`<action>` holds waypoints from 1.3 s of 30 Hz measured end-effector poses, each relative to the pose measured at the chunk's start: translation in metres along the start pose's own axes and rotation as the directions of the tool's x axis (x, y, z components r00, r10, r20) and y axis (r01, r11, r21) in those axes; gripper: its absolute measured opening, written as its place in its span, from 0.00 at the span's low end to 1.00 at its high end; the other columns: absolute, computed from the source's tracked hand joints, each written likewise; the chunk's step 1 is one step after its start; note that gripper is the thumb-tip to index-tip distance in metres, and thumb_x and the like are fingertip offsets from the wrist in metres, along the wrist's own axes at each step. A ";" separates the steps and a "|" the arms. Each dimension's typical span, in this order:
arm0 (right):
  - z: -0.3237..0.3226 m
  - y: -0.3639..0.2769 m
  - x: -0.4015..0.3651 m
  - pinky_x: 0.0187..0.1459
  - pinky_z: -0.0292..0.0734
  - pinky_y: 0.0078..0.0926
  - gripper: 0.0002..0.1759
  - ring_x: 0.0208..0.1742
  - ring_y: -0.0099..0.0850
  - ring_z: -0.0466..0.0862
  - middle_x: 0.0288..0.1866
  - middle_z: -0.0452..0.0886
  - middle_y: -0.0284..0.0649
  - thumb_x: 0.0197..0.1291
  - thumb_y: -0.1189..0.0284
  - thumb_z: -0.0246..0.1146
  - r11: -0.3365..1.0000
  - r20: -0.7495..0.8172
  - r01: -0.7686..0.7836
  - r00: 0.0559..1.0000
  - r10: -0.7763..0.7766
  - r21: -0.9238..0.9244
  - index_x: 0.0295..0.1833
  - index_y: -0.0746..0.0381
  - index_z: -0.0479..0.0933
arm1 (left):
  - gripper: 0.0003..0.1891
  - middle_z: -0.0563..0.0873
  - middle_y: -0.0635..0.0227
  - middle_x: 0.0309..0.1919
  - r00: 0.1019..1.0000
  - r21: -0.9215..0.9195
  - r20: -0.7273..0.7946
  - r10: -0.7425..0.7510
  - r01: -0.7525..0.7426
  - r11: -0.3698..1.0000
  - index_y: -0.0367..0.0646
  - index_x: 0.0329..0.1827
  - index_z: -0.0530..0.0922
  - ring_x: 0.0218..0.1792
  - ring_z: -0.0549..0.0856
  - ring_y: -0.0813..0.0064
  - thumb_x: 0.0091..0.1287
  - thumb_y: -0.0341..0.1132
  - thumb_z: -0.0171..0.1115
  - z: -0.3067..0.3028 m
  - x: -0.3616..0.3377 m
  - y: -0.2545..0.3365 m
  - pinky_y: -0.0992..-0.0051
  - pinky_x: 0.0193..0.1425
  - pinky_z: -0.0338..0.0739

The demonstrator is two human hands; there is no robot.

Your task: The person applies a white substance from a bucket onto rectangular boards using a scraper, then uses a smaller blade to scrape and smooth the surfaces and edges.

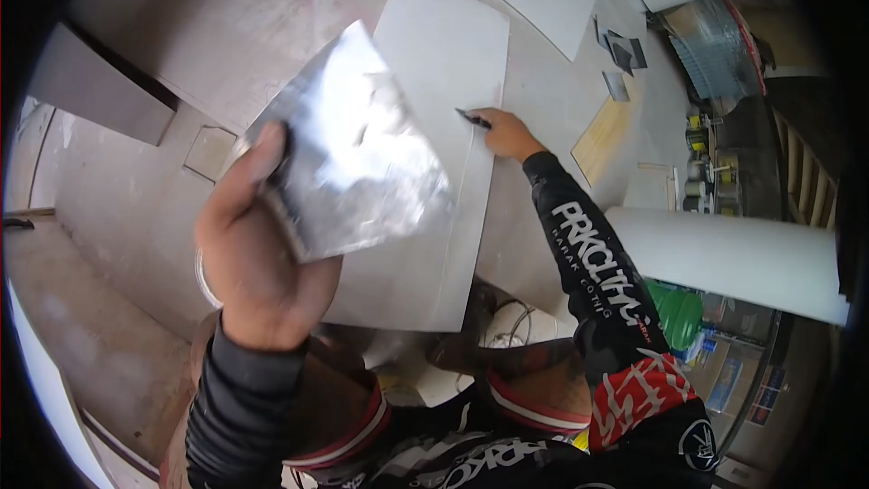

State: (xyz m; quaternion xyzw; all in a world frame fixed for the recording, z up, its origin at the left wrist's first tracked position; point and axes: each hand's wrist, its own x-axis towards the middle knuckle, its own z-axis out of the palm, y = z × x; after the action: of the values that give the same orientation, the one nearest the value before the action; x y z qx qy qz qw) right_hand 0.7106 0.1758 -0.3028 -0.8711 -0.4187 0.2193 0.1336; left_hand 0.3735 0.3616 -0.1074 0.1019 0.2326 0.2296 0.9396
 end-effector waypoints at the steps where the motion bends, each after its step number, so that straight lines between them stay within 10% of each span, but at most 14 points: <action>1: 0.005 -0.012 -0.017 0.62 0.72 0.31 0.30 0.60 0.44 0.79 0.59 0.80 0.48 0.49 0.81 0.51 1.000 -0.001 -0.005 1.000 0.005 0.002 0.61 0.60 0.77 | 0.13 0.86 0.64 0.44 1.000 -0.003 0.021 -0.023 0.023 1.000 0.38 0.50 0.78 0.45 0.86 0.67 0.70 0.37 0.57 0.002 -0.001 -0.003 0.65 0.57 0.79; 24: 0.201 -0.139 -0.385 0.58 0.74 0.42 0.25 0.57 0.48 0.78 0.58 0.78 0.50 0.51 0.78 0.60 0.991 -0.050 0.135 0.990 -0.135 0.004 0.58 0.63 0.77 | 0.13 0.80 0.66 0.49 0.991 0.285 0.132 0.017 -0.055 0.957 0.44 0.55 0.72 0.52 0.82 0.63 0.71 0.38 0.51 -0.061 -0.046 -0.095 0.55 0.62 0.72; 27: 0.218 -0.133 -0.407 0.59 0.74 0.43 0.26 0.59 0.49 0.78 0.59 0.79 0.50 0.50 0.81 0.57 0.997 0.321 0.001 0.947 0.025 -0.081 0.59 0.62 0.76 | 0.14 0.80 0.65 0.50 0.989 0.281 0.144 0.010 -0.051 0.958 0.44 0.55 0.72 0.52 0.81 0.62 0.71 0.38 0.51 -0.061 -0.051 -0.092 0.55 0.62 0.73; 32: 0.108 -0.181 -0.416 0.61 0.74 0.38 0.33 0.62 0.44 0.80 0.63 0.77 0.52 0.52 0.87 0.47 0.878 -0.422 0.112 0.900 0.109 0.465 0.66 0.62 0.73 | 0.14 0.80 0.61 0.51 0.993 0.334 0.089 -0.073 0.039 0.942 0.41 0.56 0.71 0.51 0.83 0.59 0.72 0.37 0.50 -0.065 -0.068 -0.083 0.54 0.60 0.77; 39: 0.028 -0.228 -0.366 0.68 0.67 0.45 0.29 0.68 0.54 0.73 0.68 0.72 0.52 0.56 0.91 0.47 0.766 -0.872 0.609 0.469 -0.138 0.206 0.63 0.64 0.75 | 0.16 0.82 0.58 0.47 0.843 0.260 0.148 -0.517 0.471 0.843 0.37 0.57 0.72 0.42 0.87 0.60 0.72 0.36 0.52 -0.058 -0.108 -0.109 0.58 0.44 0.86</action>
State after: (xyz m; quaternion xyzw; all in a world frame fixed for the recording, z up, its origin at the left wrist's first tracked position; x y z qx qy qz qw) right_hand 0.3413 0.0291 -0.1334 -0.6846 -0.4239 -0.1468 0.5745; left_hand 0.3020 0.2195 -0.1480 0.1623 0.1729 -0.0602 0.9696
